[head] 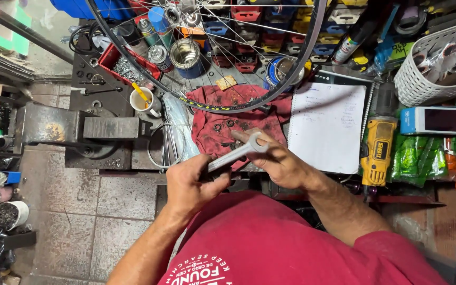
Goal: Repairing and reassembling a bicycle wheel hub, including cleaning parts and installing the axle and bearings.
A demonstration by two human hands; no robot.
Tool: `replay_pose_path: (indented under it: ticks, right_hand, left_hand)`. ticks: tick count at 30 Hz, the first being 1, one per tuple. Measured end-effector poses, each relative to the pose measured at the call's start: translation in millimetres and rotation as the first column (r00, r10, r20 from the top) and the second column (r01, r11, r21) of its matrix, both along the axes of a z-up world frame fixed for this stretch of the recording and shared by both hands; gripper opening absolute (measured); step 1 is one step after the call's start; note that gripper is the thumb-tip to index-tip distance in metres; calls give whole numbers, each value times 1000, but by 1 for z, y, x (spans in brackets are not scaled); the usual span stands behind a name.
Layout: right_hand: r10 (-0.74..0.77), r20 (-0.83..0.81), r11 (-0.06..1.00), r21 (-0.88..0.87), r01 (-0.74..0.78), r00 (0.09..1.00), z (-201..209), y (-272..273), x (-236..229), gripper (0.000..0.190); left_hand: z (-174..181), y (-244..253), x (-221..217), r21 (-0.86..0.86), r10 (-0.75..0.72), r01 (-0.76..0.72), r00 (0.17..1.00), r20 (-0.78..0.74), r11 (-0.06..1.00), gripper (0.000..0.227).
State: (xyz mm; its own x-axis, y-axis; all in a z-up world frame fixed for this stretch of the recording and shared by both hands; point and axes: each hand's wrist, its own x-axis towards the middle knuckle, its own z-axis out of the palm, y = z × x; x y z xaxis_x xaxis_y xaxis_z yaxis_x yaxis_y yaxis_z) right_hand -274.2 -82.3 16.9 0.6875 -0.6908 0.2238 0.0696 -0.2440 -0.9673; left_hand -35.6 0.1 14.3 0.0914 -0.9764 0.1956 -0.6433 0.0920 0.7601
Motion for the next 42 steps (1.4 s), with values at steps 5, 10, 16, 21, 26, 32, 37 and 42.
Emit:
replay_pose_path:
  ticks: [5, 10, 16, 21, 26, 32, 37, 42]
  right_hand:
    - [-2, -56, 999, 41, 5, 998, 6, 2, 6, 68]
    - [-205, -133, 974, 67, 215, 970, -26, 6, 16, 46]
    - [-293, -260, 952, 11, 306, 920, -69, -13, 10, 44]
    - [-282, -194, 892, 307, 331, 940, -115, -24, -7, 47]
    - [-266, -411, 862, 304, 406, 872, -151, -34, 1, 46]
    - [-150, -596, 956, 117, 270, 789, -170, -42, 48, 54]
    - [-75, -669, 965, 140, 224, 739, -172, -50, 79, 59]
    - [13, -844, 998, 42, 43, 537, -149, -52, 94, 62]
  left_hand:
    - [3, -1, -1, -25, -69, 72, 989, 127, 997, 33]
    - [15, -11, -14, 140, -178, 151, 962, 206, 979, 31]
    - [63, -17, -32, 293, -152, 162, 987, -56, 942, 35]
    - [56, -15, 10, 421, -105, 128, 992, -76, 898, 25]
    - [3, -1, 48, 552, 10, -27, 999, 35, 834, 36]
    - [-21, 14, 52, 652, -22, -52, 994, 105, 757, 42]
    - [-58, 35, 74, 695, -188, -71, 939, 289, 716, 31]
    - [-74, 44, 84, 628, -251, -91, 866, 433, 773, 20]
